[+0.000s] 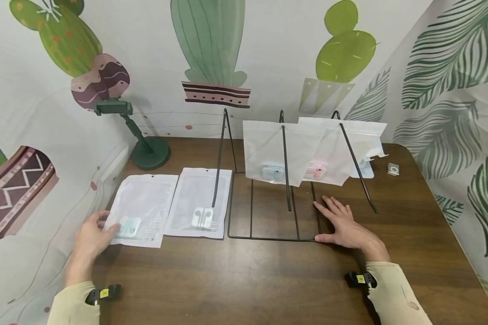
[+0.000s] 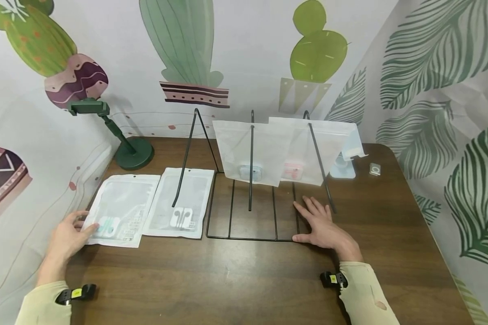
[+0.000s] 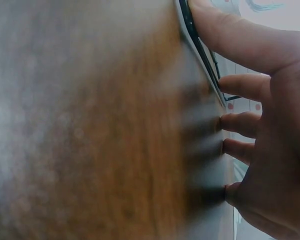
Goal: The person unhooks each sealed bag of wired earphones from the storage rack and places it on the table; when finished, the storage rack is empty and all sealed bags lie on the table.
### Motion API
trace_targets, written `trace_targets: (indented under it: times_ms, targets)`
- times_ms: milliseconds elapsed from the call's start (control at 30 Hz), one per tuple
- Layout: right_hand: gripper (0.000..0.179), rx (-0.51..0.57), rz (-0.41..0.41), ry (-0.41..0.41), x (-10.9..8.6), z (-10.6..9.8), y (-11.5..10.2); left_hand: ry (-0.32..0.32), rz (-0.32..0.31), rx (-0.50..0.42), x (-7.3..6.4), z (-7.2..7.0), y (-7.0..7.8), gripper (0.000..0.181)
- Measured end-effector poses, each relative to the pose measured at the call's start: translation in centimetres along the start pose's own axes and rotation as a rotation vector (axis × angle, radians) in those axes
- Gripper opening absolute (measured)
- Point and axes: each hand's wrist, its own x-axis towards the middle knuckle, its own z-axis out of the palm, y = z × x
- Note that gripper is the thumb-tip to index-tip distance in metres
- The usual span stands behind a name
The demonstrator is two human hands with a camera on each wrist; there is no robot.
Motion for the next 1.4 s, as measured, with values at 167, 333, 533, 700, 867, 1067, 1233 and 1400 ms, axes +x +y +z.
trace_targets:
  times_ms: [167,333,533,700,867,1067,1233,1400]
  targets:
    - [0.095,0.007,0.002,0.0,-0.1,-0.1,0.0,-0.019,-0.05,0.007,-0.1,0.0,0.2,0.063]
    - [0.095,0.011,-0.001,-0.001,-0.1,-0.1,-0.1,-0.018,-0.045,0.021,-0.2,-0.1,0.1,0.061]
    - [0.095,0.015,-0.002,-0.001,-0.1,-0.1,0.0,0.056,0.053,0.075,-0.8,0.1,0.4,0.054]
    - [0.096,0.004,-0.002,0.003,-0.1,0.0,0.0,0.139,0.165,0.064,-1.3,0.4,2.1,0.045]
    - [0.096,0.001,-0.002,0.0,-0.1,-0.1,0.0,0.185,0.302,0.017,-1.5,0.6,4.1,0.041]
    - [0.096,0.003,-0.002,-0.004,0.0,-0.2,-0.2,0.234,0.477,-0.041,-1.3,1.3,5.6,0.046]
    - [0.095,0.007,-0.004,-0.003,0.0,-0.2,-0.3,0.251,0.622,-0.078,-0.9,2.3,6.6,0.058]
    - [0.095,0.008,-0.007,-0.001,0.0,-0.2,-0.1,0.222,0.7,-0.099,-0.8,3.3,8.1,0.068]
